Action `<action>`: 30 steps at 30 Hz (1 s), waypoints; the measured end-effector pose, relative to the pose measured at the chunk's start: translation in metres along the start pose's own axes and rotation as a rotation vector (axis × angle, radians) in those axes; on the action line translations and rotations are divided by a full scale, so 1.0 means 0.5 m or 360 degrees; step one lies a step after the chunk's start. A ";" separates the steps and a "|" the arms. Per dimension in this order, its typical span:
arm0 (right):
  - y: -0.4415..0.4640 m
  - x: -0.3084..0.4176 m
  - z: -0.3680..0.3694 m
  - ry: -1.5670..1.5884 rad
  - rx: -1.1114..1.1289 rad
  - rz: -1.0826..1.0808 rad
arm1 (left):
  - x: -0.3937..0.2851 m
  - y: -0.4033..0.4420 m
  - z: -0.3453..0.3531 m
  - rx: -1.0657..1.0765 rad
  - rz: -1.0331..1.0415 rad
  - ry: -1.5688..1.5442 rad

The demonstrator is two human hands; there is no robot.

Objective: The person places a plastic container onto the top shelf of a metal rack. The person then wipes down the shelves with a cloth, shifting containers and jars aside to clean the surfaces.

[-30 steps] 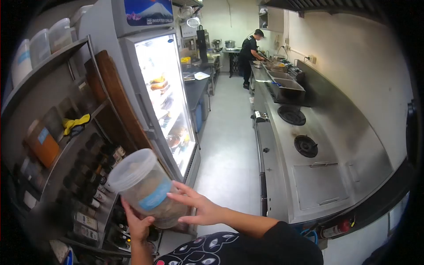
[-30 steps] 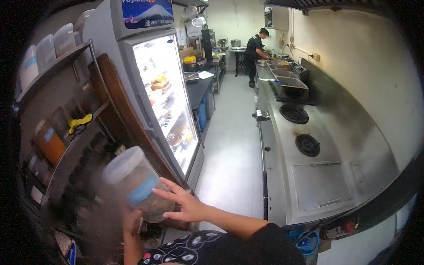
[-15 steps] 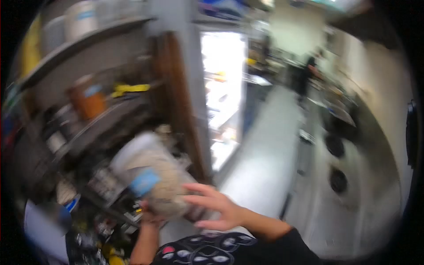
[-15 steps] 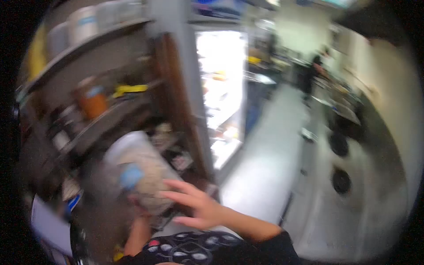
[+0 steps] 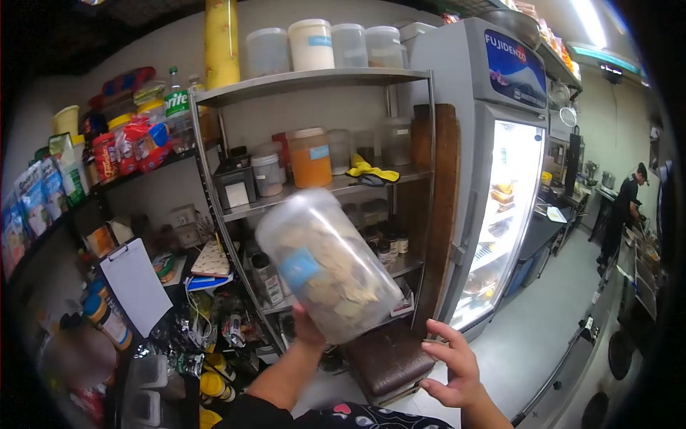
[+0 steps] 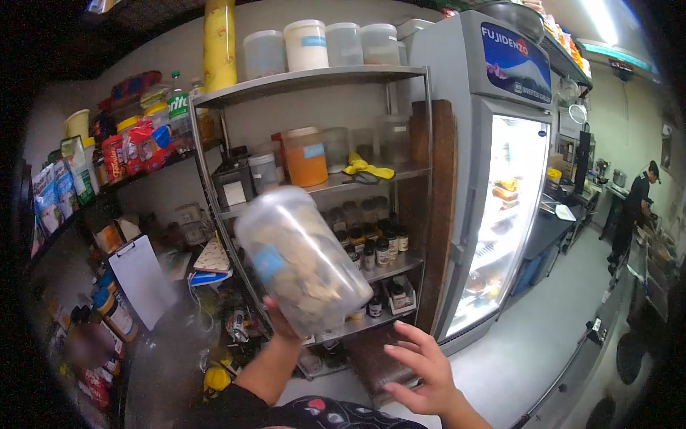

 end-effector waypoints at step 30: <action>-0.106 -0.251 0.034 -0.0479 -0.0956 0.1132 | -0.489 0.836 0.245 -0.0132 0.1951 0.1363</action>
Point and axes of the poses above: each hand's wrist, its own y-axis towards the middle knuckle, its own z-axis out of the palm, x = y × z, the point moved 2 cm from there along y, towards the middle knuckle, and after that the axes turned 7 degrees about -z, right-handed, at the moved point
